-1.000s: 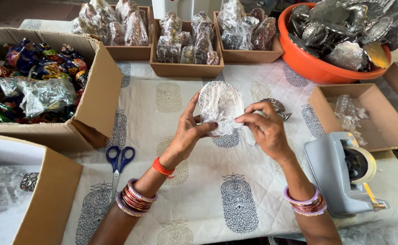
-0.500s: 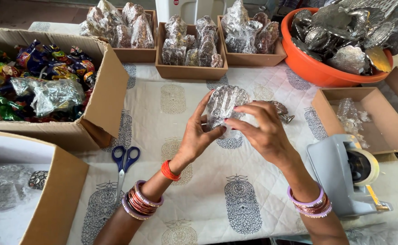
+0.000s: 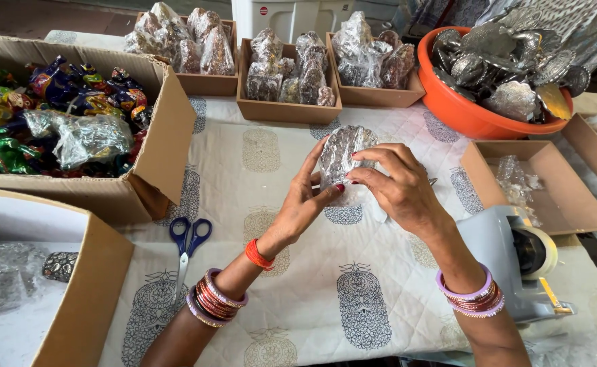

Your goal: Wrapping small decorative items in bubble wrap for packaging.

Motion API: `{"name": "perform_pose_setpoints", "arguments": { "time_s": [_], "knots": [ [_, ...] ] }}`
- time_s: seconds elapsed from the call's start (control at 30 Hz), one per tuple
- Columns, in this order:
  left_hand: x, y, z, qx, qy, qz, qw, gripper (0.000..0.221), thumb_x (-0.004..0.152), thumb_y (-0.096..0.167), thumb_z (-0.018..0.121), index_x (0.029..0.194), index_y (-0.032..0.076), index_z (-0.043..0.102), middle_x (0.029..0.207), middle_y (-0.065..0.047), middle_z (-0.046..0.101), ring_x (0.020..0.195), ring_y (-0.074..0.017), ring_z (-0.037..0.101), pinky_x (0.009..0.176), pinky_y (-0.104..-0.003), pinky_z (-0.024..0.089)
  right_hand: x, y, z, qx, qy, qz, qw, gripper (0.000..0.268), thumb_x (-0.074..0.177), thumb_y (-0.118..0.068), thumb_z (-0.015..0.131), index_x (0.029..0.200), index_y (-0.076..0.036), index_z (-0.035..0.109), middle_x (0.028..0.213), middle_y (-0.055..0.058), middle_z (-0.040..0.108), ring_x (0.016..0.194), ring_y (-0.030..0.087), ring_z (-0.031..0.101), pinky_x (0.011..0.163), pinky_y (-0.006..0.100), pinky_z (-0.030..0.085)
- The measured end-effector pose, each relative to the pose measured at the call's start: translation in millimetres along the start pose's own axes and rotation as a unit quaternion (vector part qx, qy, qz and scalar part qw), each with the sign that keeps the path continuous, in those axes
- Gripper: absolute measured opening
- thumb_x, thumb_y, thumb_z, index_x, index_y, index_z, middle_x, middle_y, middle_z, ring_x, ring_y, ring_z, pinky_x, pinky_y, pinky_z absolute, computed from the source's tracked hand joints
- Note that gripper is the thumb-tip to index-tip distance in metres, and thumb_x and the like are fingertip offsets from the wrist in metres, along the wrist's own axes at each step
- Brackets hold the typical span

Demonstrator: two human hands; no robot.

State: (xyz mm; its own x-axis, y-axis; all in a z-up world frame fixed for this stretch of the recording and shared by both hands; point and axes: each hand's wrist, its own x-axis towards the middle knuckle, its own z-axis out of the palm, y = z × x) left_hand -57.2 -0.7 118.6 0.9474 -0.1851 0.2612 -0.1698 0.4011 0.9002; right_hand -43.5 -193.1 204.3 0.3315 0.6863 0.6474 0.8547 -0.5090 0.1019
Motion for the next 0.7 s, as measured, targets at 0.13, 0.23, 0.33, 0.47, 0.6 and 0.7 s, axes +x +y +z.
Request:
{"name": "perform_pose_setpoints", "arguments": {
  "time_s": [0.13,0.23,0.33,0.47,0.6,0.7],
  "knots": [
    [0.9,-9.3,-2.2,0.036,0.015,0.052,0.998,0.088,0.091,-0.012,0.062,0.165,0.020,0.025,0.120,-0.014,0.064,0.105,-0.0137,0.064,0.092,-0.032,0.061,-0.6,4.0,2.7,0.013,-0.025,0.017,0.999,0.026,0.077,0.001,0.081,0.100,-0.011,0.076,0.117,0.001,0.067,0.112,0.024,0.060,0.094,0.036,0.056],
    [-3.7,-8.1,-0.3,0.066,0.031,0.052,0.996,0.088,0.093,-0.012,0.064,0.166,0.020,0.027,0.112,-0.012,0.063,0.094,-0.0108,0.060,0.082,-0.027,0.056,5.9,1.9,0.1,0.010,-0.037,0.019,0.999,0.022,0.077,-0.001,0.081,0.096,-0.010,0.077,0.112,0.001,0.070,0.109,0.023,0.060,0.092,0.036,0.054],
    [-3.0,-12.7,0.0,0.097,0.032,0.102,0.990,0.087,0.090,-0.015,0.061,0.163,0.019,0.027,0.122,-0.008,0.065,0.102,-0.0083,0.064,0.091,-0.025,0.057,7.5,6.7,4.5,0.003,-0.050,0.010,0.999,0.016,0.081,-0.005,0.082,0.095,-0.011,0.075,0.105,-0.002,0.074,0.101,0.019,0.064,0.090,0.036,0.052],
    [2.4,-32.2,-7.5,0.059,0.053,0.061,0.995,0.086,0.091,-0.014,0.059,0.163,0.019,0.028,0.120,-0.007,0.065,0.095,-0.0086,0.062,0.083,-0.026,0.057,13.2,13.7,-7.1,0.032,0.003,0.041,0.999,0.016,0.087,-0.007,0.080,0.100,-0.010,0.072,0.106,-0.001,0.075,0.098,0.016,0.067,0.091,0.035,0.051],
    [9.4,-40.4,-11.5,-0.002,0.064,0.017,0.998,0.090,0.088,-0.013,0.058,0.163,0.022,0.022,0.115,-0.012,0.069,0.098,-0.0141,0.069,0.085,-0.031,0.062,0.5,21.3,-16.3,0.206,0.065,0.087,0.972,0.013,0.095,-0.004,0.074,0.107,-0.007,0.069,0.118,0.004,0.070,0.106,0.015,0.067,0.093,0.032,0.056],
    [8.6,-31.7,-11.3,-0.082,0.077,-0.010,0.994,0.092,0.087,-0.012,0.058,0.163,0.023,0.020,0.115,-0.014,0.069,0.098,-0.0184,0.071,0.084,-0.036,0.064,-21.9,29.3,-8.1,0.410,0.119,0.172,0.888,0.016,0.101,-0.005,0.068,0.116,-0.003,0.064,0.125,0.009,0.067,0.107,0.013,0.066,0.095,0.029,0.058]
  ]
}}
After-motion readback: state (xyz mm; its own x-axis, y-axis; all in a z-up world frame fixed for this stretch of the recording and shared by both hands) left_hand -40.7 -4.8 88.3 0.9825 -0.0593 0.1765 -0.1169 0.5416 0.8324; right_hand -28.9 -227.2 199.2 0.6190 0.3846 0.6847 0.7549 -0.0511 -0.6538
